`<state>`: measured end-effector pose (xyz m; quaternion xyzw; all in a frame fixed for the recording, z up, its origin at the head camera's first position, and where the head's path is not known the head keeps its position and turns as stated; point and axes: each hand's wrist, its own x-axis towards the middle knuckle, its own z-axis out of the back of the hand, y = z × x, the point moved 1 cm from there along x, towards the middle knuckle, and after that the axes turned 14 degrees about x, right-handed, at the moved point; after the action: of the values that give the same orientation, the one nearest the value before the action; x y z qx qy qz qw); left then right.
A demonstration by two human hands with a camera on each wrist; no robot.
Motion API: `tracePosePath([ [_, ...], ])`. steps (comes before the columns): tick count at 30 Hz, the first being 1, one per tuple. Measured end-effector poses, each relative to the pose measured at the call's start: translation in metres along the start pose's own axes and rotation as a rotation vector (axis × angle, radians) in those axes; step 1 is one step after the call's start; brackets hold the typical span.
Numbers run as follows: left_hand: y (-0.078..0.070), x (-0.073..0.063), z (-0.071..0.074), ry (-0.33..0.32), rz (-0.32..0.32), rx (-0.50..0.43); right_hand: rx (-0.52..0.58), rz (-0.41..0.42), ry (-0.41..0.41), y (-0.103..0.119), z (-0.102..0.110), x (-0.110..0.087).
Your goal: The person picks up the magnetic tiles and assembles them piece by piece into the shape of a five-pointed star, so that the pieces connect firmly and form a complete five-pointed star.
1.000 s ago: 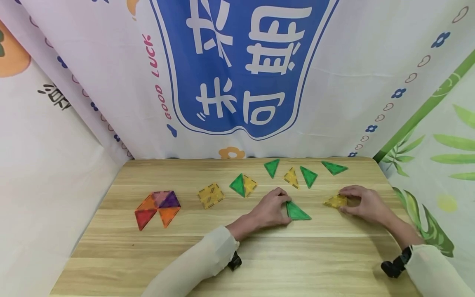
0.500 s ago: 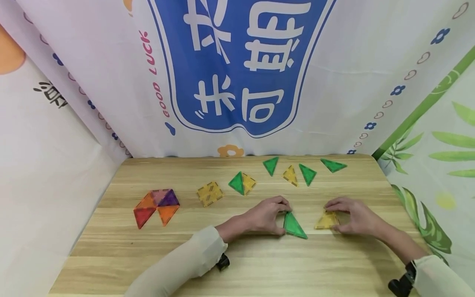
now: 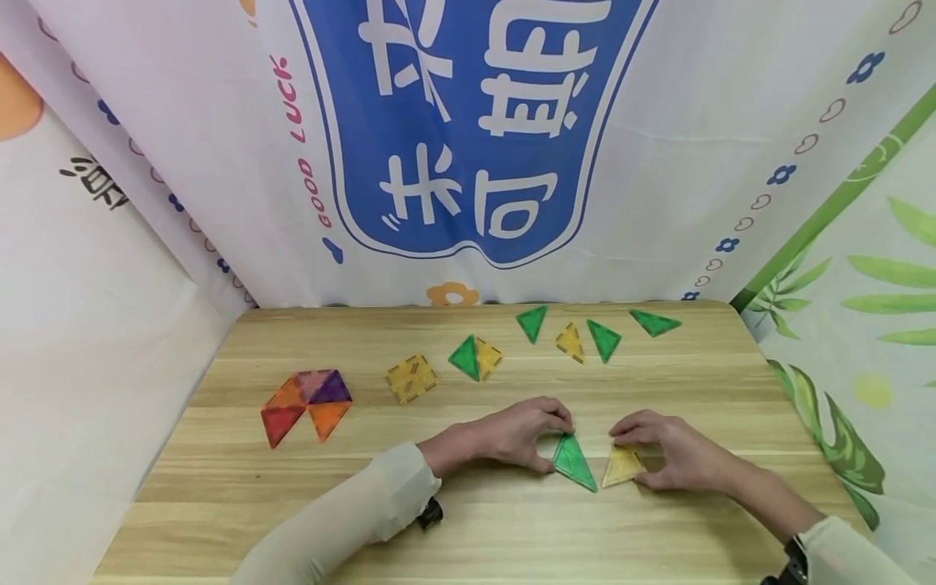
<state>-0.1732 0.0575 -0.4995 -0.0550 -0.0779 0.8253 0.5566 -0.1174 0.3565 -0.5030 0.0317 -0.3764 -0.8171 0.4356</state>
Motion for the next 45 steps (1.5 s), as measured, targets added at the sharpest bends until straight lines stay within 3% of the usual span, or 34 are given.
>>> tracePosePath([
  [8,0.001,0.000,0.001,0.025,-0.030,0.021,-0.023,0.055,0.037,0.008,-0.009,0.009],
  [26,-0.002,0.003,-0.001,0.048,-0.064,-0.020,-0.042,0.008,0.049,0.016,-0.019,0.017],
  [33,0.002,0.002,0.003,0.036,-0.036,-0.018,-0.060,-0.016,0.052,0.015,-0.014,0.017],
  [37,0.016,0.002,0.010,-0.028,0.054,-0.016,-0.079,-0.052,-0.004,0.009,0.000,0.021],
  [45,0.057,0.003,0.022,-0.160,0.350,-0.044,-0.183,-0.167,-0.189,-0.026,0.044,0.029],
])
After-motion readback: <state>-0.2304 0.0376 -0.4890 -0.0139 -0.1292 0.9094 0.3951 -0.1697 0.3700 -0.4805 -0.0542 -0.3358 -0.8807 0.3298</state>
